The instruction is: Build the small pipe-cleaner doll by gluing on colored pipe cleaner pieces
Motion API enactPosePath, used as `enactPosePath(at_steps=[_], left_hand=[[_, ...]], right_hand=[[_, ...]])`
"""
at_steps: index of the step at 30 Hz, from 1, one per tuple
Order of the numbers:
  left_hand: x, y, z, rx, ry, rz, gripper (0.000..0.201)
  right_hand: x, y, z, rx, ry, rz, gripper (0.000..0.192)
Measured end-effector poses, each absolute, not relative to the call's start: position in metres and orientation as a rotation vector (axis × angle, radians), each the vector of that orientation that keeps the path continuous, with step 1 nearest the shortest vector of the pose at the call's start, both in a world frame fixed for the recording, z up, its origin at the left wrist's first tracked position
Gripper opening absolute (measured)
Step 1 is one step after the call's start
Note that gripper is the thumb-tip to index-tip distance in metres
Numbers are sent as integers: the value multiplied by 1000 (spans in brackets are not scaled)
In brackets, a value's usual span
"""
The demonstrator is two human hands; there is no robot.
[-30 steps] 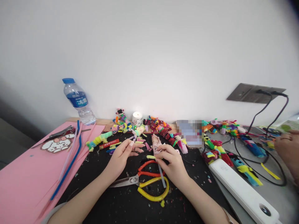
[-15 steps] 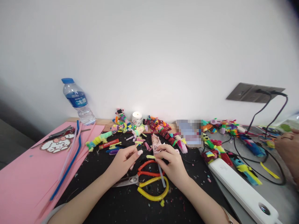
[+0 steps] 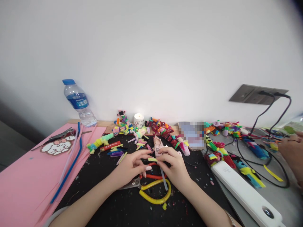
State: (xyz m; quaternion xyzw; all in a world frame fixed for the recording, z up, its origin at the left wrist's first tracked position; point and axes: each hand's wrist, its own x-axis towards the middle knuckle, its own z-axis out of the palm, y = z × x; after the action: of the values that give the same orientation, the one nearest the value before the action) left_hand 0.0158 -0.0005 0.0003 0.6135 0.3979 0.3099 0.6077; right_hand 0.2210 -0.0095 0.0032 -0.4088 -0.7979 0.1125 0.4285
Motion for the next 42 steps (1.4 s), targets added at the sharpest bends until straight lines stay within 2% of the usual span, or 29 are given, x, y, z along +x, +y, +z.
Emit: enactPosePath(at_steps=[7,14,22,26,34,42], left_hand=[[19,0,-3,1393,914,782,46],[17,0,-1,1499,945,807,25],[12,5,-1,1635,1122,887,14],[10,8,-5,1687,1200,916,14],[16,2,2,1690,1062,779,29],[21,-1,9,1828,1070,728,14]], right_hand=[[219,-10,4,-1001,-2000,278,13],[221,-9,4,-1010,-1995,282,14],[222,-10,6,-1055,-1980,279,14],[222,-9,8,-1065,-1956,253,14],[219,-12,7,-1008,-1978,301,13],[215,-16,10,-940,-2014,323,14]])
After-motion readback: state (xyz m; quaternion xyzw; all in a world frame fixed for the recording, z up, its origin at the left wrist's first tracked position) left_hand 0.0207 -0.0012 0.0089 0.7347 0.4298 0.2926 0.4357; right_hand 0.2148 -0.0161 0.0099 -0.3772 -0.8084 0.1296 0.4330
